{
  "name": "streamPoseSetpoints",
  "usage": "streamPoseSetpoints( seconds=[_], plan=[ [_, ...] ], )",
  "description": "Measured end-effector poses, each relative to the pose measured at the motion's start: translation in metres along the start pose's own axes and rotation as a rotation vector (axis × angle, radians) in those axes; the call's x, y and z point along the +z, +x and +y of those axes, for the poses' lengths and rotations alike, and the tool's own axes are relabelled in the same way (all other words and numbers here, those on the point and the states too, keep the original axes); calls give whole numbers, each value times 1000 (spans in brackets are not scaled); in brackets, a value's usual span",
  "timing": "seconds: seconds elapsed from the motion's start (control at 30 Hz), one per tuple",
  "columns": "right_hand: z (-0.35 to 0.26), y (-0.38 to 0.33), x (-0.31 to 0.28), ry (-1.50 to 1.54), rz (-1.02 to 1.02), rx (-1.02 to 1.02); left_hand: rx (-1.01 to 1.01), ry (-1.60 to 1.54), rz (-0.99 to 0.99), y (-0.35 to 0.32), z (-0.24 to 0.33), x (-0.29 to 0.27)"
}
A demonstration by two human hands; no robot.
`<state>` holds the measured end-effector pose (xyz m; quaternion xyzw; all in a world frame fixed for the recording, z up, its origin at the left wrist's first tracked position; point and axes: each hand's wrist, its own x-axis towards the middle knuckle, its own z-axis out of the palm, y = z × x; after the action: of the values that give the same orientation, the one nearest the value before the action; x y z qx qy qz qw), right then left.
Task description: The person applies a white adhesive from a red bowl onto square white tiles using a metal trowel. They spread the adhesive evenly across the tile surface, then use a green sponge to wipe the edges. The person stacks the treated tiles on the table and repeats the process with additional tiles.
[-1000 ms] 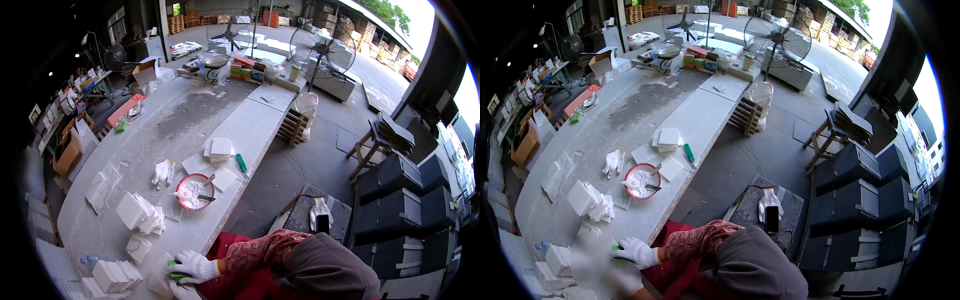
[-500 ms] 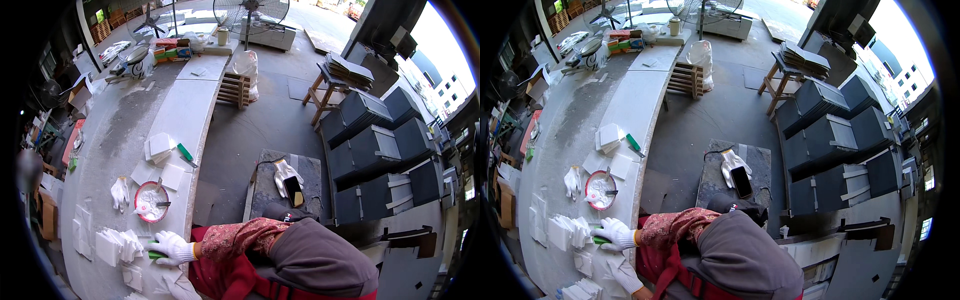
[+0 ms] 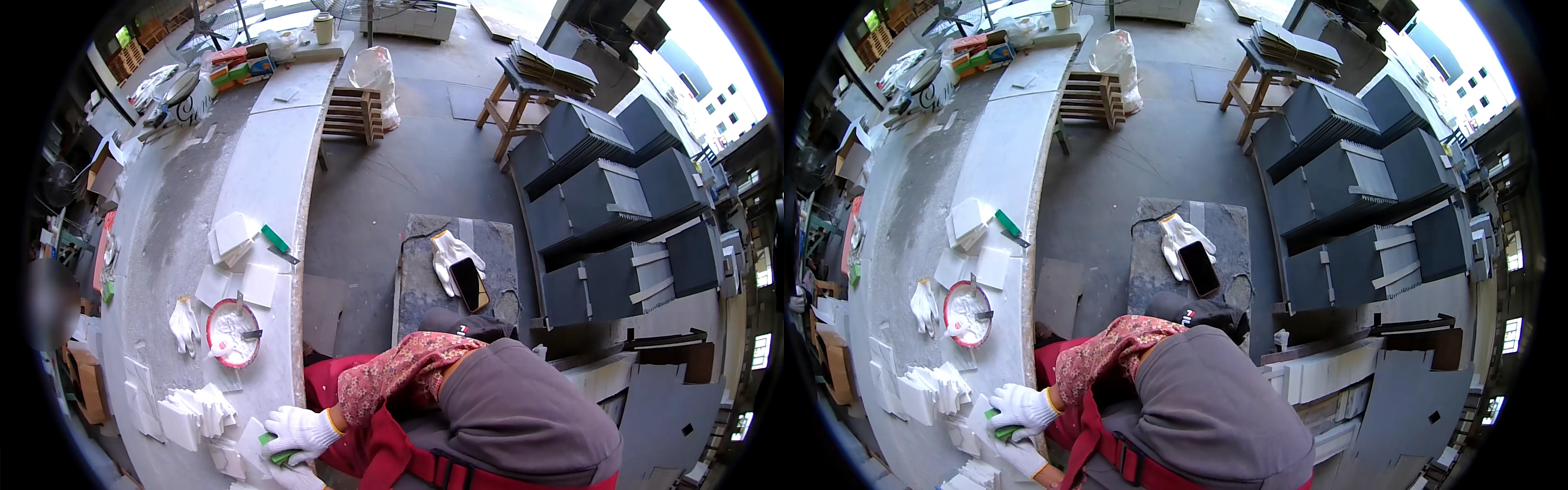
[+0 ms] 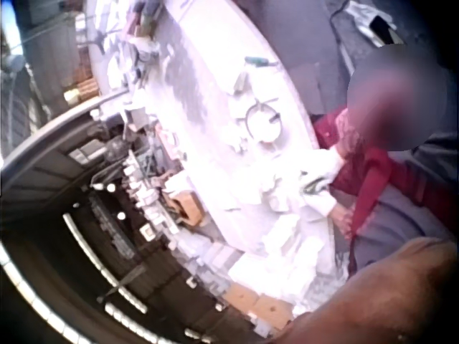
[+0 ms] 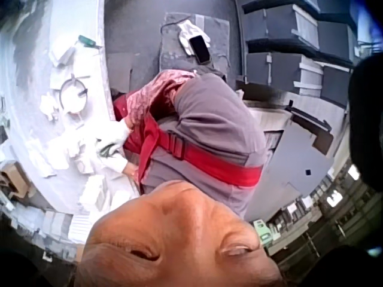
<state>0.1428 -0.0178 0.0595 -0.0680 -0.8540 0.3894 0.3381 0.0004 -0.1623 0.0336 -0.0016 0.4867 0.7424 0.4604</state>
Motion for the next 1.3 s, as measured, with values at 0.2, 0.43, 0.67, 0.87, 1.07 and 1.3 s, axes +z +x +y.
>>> streamPoseSetpoints(
  seconds=[0.2, 0.43, 0.67, 0.87, 1.07, 1.3],
  plan=[
    [27, 32, -8, -13, 215, 240, -21, 29, 7, -1, 2, 8],
    [22, 7, -8, -1, 46, 89, -48, 2, 18, -8, -4, 2],
    [-3, -6, -7, 11, -63, 76, -21, -47, 19, -3, -6, 7],
    [23, 18, 1, -102, 67, 296, -17, -72, 20, 2, -9, 9],
    [21, 13, -1, -27, -122, 60, -23, -134, 8, 3, -11, 4],
    [-12, -2, 5, 98, -174, -146, 50, -157, 31, 2, -10, 5]
  ],
)
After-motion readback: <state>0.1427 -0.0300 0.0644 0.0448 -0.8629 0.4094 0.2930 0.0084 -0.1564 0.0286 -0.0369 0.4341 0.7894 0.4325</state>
